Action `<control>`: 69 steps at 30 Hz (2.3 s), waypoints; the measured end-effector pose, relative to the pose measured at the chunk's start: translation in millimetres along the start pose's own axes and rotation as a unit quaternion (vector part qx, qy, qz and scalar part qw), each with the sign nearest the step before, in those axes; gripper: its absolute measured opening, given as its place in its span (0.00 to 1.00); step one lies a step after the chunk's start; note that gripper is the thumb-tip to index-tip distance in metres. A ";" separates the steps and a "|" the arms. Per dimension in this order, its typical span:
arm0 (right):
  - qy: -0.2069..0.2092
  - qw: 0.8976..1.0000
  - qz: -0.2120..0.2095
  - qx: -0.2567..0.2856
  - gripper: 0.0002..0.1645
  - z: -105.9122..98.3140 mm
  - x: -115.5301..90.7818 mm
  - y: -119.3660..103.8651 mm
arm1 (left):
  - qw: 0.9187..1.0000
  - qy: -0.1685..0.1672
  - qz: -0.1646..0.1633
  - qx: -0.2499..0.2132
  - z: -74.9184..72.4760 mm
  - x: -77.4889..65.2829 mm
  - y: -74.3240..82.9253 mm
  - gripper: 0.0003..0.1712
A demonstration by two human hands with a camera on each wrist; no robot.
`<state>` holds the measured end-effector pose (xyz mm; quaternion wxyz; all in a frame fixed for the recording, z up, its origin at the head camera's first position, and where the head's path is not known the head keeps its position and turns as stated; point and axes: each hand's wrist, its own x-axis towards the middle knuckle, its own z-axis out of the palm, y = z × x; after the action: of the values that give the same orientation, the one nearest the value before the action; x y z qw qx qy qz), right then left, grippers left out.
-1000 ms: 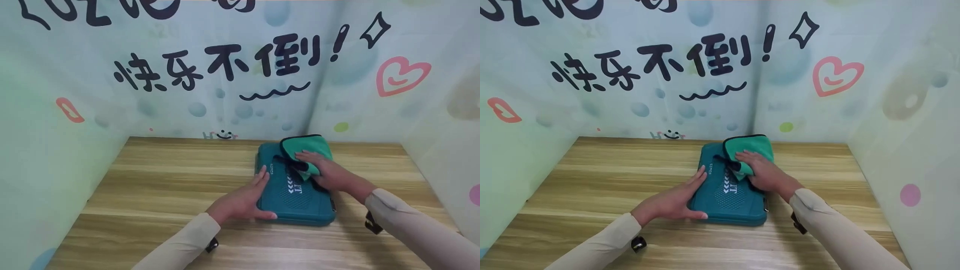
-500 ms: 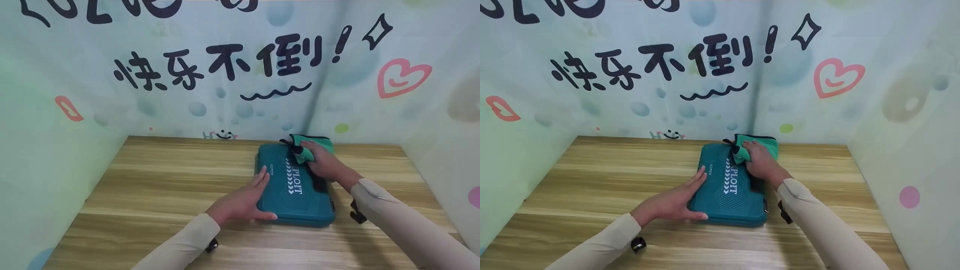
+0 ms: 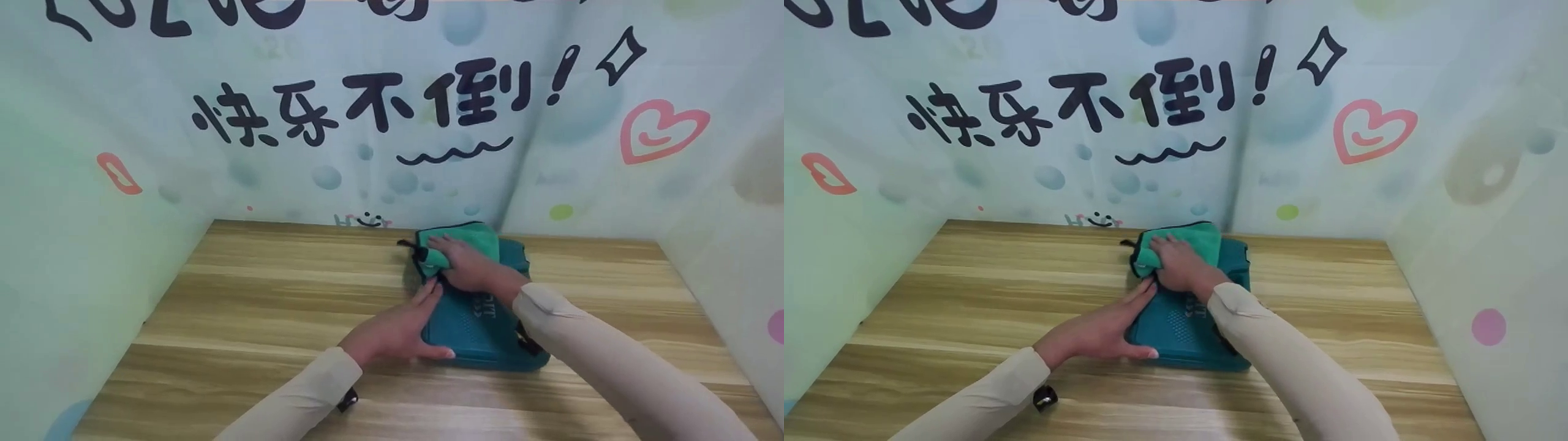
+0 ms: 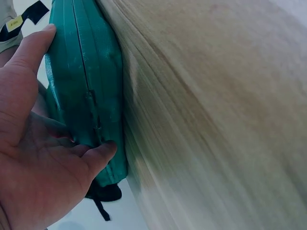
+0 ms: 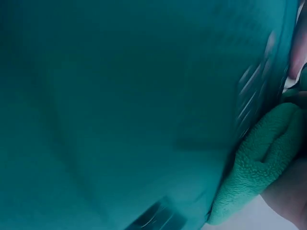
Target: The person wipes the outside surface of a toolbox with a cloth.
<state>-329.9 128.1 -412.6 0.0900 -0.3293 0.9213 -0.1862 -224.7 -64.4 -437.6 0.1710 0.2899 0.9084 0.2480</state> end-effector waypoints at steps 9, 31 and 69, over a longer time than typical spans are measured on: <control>-0.022 0.997 -0.066 0.025 0.37 7.8 -17.9 -4.4 | 0.999 -0.004 -0.032 -0.004 4.9 -0.1 0.3 0.67; 0.029 0.999 -0.004 0.014 0.37 -15.5 -45.1 55.8 | 1.000 0.023 -0.020 0.005 5.8 -4.1 3.4 0.70; 0.208 0.863 0.180 0.424 0.12 5.9 -103.3 97.9 | 0.996 -0.011 -0.073 0.052 -9.4 6.1 23.7 0.69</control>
<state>-305.1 262.5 -453.0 0.0589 -0.0408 0.7938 -0.6040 -223.2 -47.1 -417.9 0.1836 0.2338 0.9369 0.1841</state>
